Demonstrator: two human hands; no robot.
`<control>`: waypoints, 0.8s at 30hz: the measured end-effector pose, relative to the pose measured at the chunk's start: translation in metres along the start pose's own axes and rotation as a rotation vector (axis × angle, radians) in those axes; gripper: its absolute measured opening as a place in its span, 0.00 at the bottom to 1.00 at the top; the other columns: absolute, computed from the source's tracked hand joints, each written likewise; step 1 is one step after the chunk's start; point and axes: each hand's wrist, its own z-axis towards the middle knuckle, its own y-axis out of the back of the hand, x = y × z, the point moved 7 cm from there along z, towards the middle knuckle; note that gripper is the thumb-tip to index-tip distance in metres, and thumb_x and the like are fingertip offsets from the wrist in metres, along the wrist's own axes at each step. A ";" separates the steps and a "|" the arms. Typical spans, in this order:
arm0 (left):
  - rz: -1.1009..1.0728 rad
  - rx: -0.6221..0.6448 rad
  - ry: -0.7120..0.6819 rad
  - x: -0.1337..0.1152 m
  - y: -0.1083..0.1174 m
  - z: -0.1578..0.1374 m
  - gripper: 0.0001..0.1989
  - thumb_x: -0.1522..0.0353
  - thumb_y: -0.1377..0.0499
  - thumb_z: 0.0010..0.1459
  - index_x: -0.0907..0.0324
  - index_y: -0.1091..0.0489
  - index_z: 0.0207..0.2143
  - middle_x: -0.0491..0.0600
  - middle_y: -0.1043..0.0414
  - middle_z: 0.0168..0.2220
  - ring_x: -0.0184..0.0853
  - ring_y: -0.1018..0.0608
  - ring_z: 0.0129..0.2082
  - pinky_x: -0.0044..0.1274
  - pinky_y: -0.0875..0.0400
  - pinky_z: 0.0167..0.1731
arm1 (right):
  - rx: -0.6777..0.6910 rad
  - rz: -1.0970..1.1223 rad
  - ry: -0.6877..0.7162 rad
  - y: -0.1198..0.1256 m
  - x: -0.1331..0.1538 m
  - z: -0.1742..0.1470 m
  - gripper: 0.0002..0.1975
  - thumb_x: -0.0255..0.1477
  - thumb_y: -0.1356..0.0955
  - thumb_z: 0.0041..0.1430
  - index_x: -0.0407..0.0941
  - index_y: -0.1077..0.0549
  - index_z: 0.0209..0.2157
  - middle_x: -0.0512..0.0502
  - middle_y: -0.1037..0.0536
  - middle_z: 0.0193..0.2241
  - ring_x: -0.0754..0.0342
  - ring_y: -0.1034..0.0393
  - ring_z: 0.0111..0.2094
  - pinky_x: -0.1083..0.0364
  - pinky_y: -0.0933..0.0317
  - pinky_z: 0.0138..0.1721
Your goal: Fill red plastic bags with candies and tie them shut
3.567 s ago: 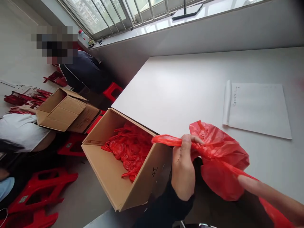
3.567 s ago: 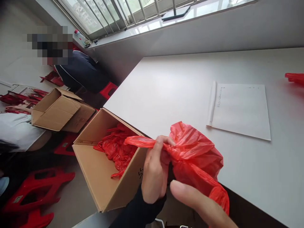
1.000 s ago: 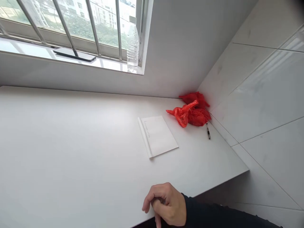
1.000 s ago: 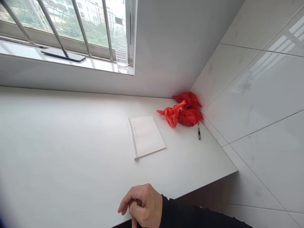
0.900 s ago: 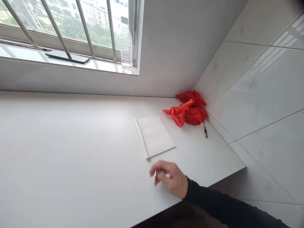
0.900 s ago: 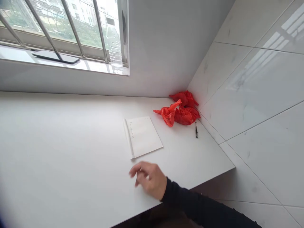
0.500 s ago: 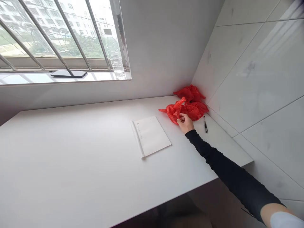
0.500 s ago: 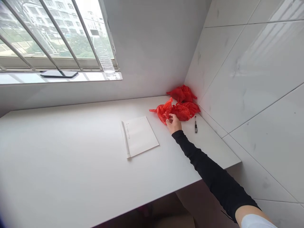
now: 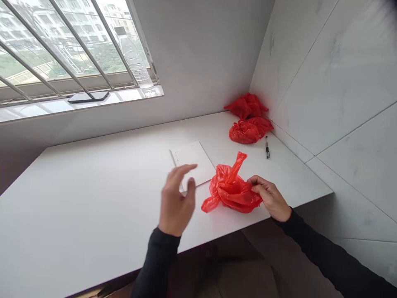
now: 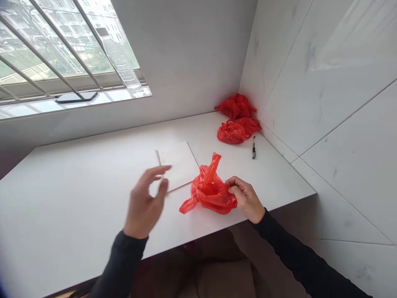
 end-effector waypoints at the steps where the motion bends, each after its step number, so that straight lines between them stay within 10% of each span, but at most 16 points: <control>1: -0.032 0.106 -0.014 -0.006 -0.019 -0.006 0.14 0.71 0.42 0.66 0.54 0.27 0.54 0.51 0.25 0.53 0.40 0.25 0.55 0.37 0.27 0.55 | 0.020 0.011 -0.014 0.001 -0.004 -0.005 0.09 0.34 0.38 0.62 0.45 0.31 0.33 0.53 0.33 0.24 0.57 0.41 0.24 0.56 0.45 0.26; 4: -0.083 0.309 0.032 -0.008 -0.065 -0.029 0.18 0.73 0.43 0.64 0.50 0.28 0.55 0.49 0.24 0.52 0.40 0.26 0.55 0.37 0.27 0.55 | 0.036 0.023 -0.039 0.003 -0.014 -0.010 0.09 0.33 0.39 0.63 0.46 0.32 0.33 0.53 0.33 0.24 0.56 0.40 0.24 0.56 0.44 0.26; 7: -0.080 0.256 0.106 0.002 -0.073 -0.043 0.12 0.71 0.44 0.67 0.52 0.27 0.50 0.50 0.24 0.48 0.40 0.25 0.51 0.37 0.26 0.51 | -0.049 -0.001 -0.016 0.007 -0.011 -0.012 0.08 0.33 0.37 0.65 0.46 0.29 0.40 0.49 0.27 0.33 0.51 0.32 0.34 0.52 0.37 0.35; 11: -0.100 0.161 0.146 0.004 -0.055 -0.054 0.14 0.72 0.47 0.68 0.50 0.30 0.53 0.50 0.27 0.52 0.39 0.27 0.55 0.37 0.29 0.55 | -0.237 -0.324 0.353 0.005 0.035 -0.033 0.11 0.30 0.34 0.65 0.49 0.30 0.49 0.44 0.27 0.47 0.45 0.34 0.52 0.44 0.39 0.54; 15: -0.037 0.219 0.102 -0.002 -0.056 -0.068 0.16 0.73 0.43 0.64 0.50 0.30 0.53 0.51 0.30 0.54 0.43 0.29 0.57 0.39 0.30 0.55 | -0.003 -0.629 0.667 -0.035 0.060 -0.054 0.11 0.28 0.32 0.64 0.50 0.30 0.48 0.47 0.25 0.42 0.47 0.31 0.47 0.39 0.43 0.60; 24: 0.017 0.079 0.171 0.021 -0.044 -0.085 0.05 0.67 0.44 0.68 0.53 0.30 0.37 0.47 0.25 0.38 0.41 0.26 0.43 0.36 0.30 0.45 | 0.002 -0.680 0.546 -0.028 0.049 -0.041 0.09 0.26 0.36 0.71 0.50 0.28 0.48 0.49 0.21 0.41 0.49 0.27 0.43 0.39 0.43 0.62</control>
